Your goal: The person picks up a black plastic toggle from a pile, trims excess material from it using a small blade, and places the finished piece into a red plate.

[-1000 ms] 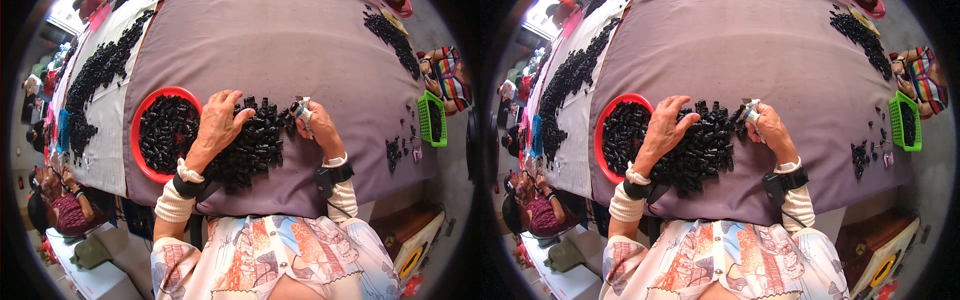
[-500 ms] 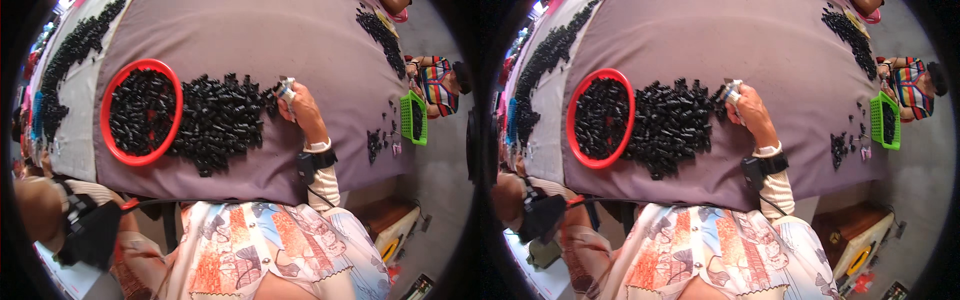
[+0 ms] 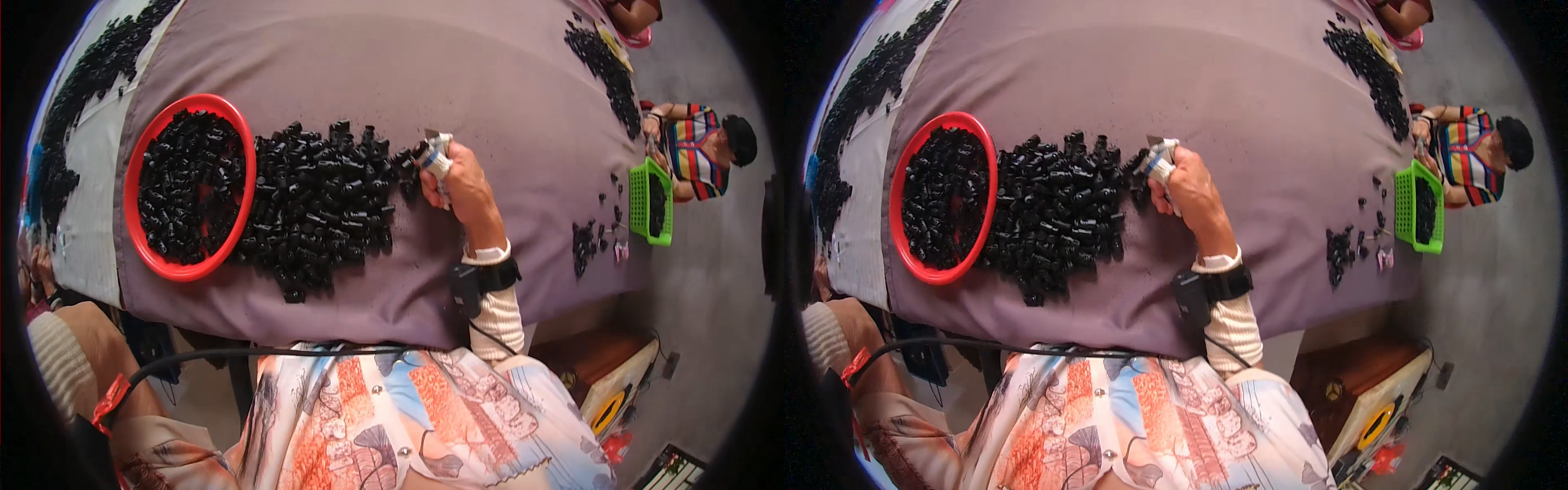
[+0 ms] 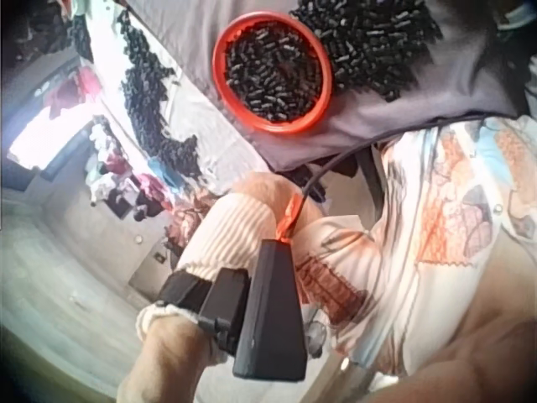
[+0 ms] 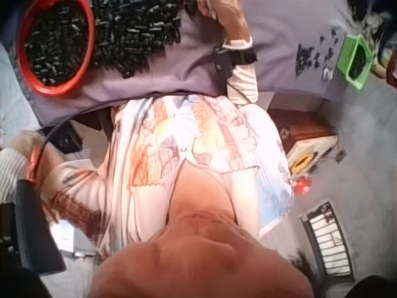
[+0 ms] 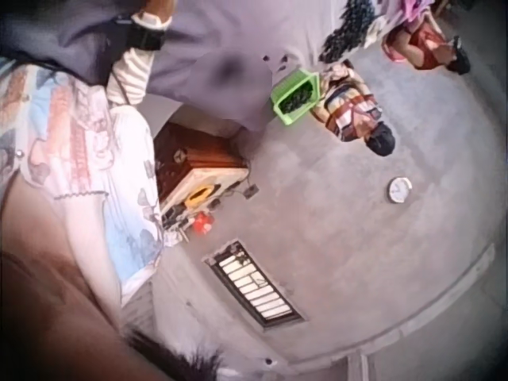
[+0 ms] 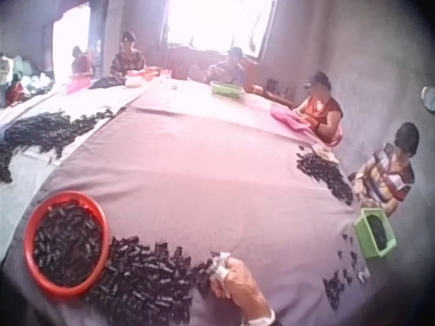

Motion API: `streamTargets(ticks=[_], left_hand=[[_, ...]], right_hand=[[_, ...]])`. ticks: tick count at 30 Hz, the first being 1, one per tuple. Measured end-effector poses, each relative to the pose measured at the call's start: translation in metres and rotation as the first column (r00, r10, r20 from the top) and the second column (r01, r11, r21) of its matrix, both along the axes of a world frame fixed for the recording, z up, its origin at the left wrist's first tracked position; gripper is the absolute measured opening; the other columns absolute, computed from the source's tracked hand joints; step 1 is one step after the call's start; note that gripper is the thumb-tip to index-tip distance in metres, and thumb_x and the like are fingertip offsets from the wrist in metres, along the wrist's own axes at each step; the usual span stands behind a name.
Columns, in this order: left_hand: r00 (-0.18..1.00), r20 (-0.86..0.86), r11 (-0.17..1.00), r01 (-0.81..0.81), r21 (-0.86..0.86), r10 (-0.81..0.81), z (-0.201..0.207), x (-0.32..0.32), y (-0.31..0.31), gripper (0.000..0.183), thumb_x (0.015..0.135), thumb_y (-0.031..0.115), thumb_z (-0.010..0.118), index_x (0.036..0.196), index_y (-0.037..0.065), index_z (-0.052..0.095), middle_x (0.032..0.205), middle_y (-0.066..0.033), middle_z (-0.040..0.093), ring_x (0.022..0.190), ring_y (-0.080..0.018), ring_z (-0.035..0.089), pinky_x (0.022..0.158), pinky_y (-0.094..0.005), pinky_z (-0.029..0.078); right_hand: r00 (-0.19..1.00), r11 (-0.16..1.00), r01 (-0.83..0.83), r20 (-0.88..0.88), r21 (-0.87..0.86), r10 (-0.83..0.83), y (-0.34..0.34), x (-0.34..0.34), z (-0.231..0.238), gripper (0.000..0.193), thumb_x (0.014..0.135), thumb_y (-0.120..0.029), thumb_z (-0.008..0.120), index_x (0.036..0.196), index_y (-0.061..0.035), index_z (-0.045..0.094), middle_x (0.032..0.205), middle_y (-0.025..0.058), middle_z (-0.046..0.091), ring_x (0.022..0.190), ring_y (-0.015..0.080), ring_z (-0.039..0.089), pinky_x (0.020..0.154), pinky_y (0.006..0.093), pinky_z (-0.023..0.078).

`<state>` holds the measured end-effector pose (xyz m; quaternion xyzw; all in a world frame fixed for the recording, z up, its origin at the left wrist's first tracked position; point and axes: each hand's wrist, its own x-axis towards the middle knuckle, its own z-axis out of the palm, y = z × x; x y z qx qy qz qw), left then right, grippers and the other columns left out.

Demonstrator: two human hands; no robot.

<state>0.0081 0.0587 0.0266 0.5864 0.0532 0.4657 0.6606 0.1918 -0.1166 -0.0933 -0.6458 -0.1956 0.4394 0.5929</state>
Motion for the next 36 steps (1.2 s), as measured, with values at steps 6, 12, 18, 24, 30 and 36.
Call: streamTargets(ticks=[6, 12, 18, 24, 30, 36], left_hand=[[0.994, 0.077, 0.994, -0.081, 0.074, 0.075, 0.008, 0.001, 0.013, 0.023, 0.088, 0.013, 0.052, 0.108, 0.005, 0.061, 0.105, -0.0076, 0.061, 0.097, -0.0167, 0.056, 0.088, -0.0318, 0.042], [0.973, 0.208, 0.977, -0.135, 0.163, 0.1, 0.024, 0.02, 0.023, 0.023, 0.088, 0.014, 0.053, 0.108, 0.006, 0.061, 0.106, -0.0067, 0.06, 0.097, -0.0165, 0.056, 0.088, -0.0323, 0.041], [0.948, 0.315, 0.983, -0.101, 0.153, 0.048, 0.025, 0.049, 0.018, 0.023, 0.088, 0.015, 0.053, 0.108, 0.007, 0.061, 0.106, -0.0058, 0.06, 0.098, -0.0163, 0.055, 0.088, -0.0329, 0.041], [0.926, 0.372, 0.977, -0.137, 0.166, 0.067, 0.03, 0.049, 0.015, 0.023, 0.088, 0.016, 0.053, 0.108, 0.008, 0.061, 0.107, -0.0049, 0.06, 0.099, -0.0161, 0.055, 0.088, -0.0334, 0.041], [0.886, 0.454, 0.953, -0.214, 0.216, 0.096, 0.045, 0.039, 0.018, 0.023, 0.088, 0.016, 0.053, 0.108, 0.009, 0.061, 0.108, -0.004, 0.059, 0.099, -0.0159, 0.054, 0.088, -0.034, 0.04], [0.881, 0.469, 0.949, -0.193, 0.25, 0.055, 0.06, 0.03, 0.016, 0.023, 0.088, 0.017, 0.053, 0.108, 0.011, 0.061, 0.109, -0.0031, 0.059, 0.1, -0.0157, 0.054, 0.088, -0.0345, 0.04]], right_hand=[[1.0, 0.998, -0.02, 0.014, -0.059, 0.021, -0.002, 0.003, -0.005, 0.015, 0.085, -0.019, 0.051, 0.083, -0.0036, 0.05, 0.054, 0.001, 0.045, 0.039, 0.0098, 0.042, 0.036, 0.0237, 0.03], [1.0, 0.998, 0.007, -0.006, -0.062, -0.007, -0.008, 0.003, 0.001, 0.014, 0.083, -0.018, 0.054, 0.076, -0.0061, 0.05, 0.054, 0.0012, 0.048, 0.04, 0.0098, 0.044, 0.037, 0.0231, 0.032], [0.998, 0.997, 0.039, -0.05, -0.074, -0.042, 0.001, -0.002, 0.005, 0.011, 0.079, -0.011, 0.054, 0.07, -0.0076, 0.048, 0.054, 0.0015, 0.049, 0.041, 0.0085, 0.044, 0.038, 0.021, 0.032], [0.998, 1.0, -0.019, -0.059, -0.001, 0.019, 0.001, 0.005, 0.002, 0.018, 0.081, -0.016, 0.055, 0.068, -0.0077, 0.045, 0.052, 0.0011, 0.047, 0.041, 0.0081, 0.044, 0.037, 0.0217, 0.032], [1.0, 0.996, -0.015, -0.011, -0.09, 0.014, -0.001, -0.004, -0.002, 0.023, 0.081, -0.02, 0.059, 0.067, -0.0081, 0.046, 0.051, 0.0008, 0.047, 0.041, 0.0084, 0.044, 0.037, 0.0227, 0.032], [1.0, 0.991, -0.007, -0.01, -0.133, 0.006, -0.003, -0.002, 0.001, 0.015, 0.083, -0.017, 0.056, 0.075, -0.0053, 0.051, 0.052, 0.0001, 0.048, 0.042, 0.0069, 0.045, 0.038, 0.0227, 0.035]])
